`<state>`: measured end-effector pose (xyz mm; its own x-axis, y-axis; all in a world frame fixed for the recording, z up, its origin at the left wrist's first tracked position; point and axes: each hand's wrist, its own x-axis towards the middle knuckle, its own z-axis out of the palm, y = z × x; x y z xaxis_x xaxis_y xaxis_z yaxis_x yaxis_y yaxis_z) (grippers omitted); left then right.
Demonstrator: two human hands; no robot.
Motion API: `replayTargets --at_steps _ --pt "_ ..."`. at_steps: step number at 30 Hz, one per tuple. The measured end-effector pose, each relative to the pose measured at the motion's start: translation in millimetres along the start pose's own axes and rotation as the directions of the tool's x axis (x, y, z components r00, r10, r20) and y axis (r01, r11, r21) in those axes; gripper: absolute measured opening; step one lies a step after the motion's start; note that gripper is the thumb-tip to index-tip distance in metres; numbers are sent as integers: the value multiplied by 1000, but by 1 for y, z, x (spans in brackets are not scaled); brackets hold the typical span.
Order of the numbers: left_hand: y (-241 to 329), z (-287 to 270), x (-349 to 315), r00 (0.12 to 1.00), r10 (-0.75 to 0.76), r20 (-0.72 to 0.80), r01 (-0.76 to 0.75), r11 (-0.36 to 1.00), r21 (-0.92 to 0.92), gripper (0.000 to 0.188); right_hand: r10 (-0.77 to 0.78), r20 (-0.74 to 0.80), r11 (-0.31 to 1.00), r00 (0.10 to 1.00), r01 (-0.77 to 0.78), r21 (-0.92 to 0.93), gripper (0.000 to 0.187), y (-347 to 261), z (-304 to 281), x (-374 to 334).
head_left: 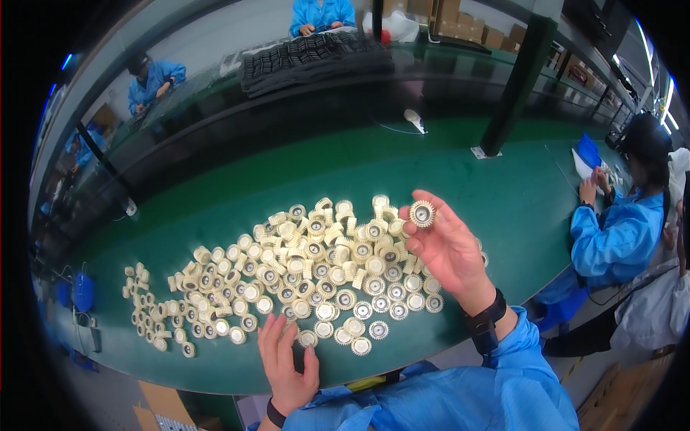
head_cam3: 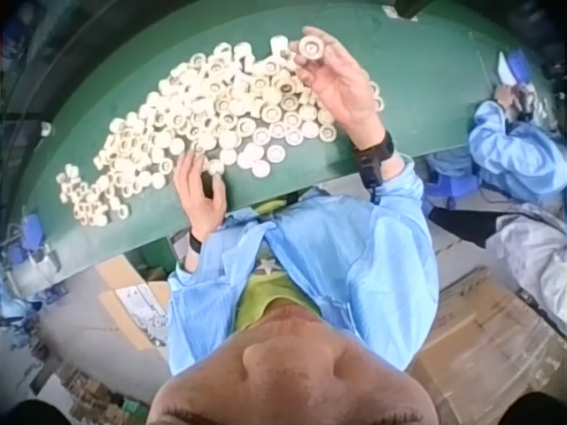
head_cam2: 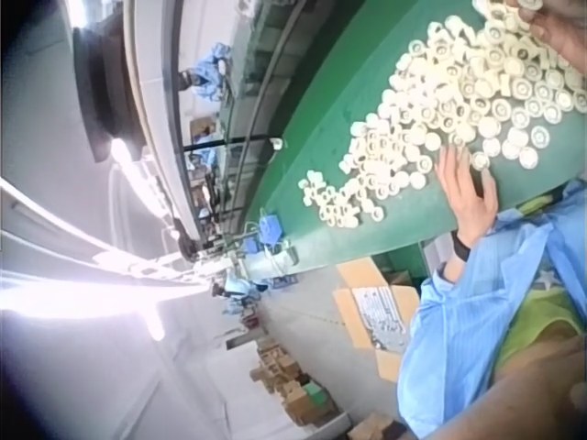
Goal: Assembling plastic gears into white housings on an assembly line.
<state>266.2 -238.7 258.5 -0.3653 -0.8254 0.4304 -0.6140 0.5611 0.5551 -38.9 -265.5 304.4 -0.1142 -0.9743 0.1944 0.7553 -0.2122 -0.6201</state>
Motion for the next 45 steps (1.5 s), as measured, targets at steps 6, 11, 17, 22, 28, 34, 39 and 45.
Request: replayTargets --at_steps 6,11,17,22,28,34,39,45 --pt "1 -1 1 1000 5 -25 -6 1000 -13 41 41 -15 999 999 -41 -32 41 5 -4 1" --pt "3 3 5 999 29 -43 -31 999 -27 39 39 -13 998 999 -40 -52 38 3 -10 2" --pt "1 -4 -1 996 7 -93 -7 1000 1 43 70 0 994 998 -70 -87 38 14 0 4" --pt "2 -2 -5 980 -65 -189 36 988 -151 45 23 -52 987 998 -31 -159 40 9 3 -9" --pt "13 -75 7 988 -131 -79 102 948 -300 44 20 -36 987 999 -26 -160 36 8 12 -13" --pt "-4 -159 63 972 -223 -72 174 893 -415 34 -2 -52 979 999 -9 -203 33 8 16 -9" --pt "-77 -209 151 957 -126 -262 135 991 17 32 -7 -68 972 998 -9 -234 31 11 19 -7" --pt "-175 -240 264 863 -451 -230 495 845 201 38 -21 -145 958 989 -22 -286 32 12 11 -3"
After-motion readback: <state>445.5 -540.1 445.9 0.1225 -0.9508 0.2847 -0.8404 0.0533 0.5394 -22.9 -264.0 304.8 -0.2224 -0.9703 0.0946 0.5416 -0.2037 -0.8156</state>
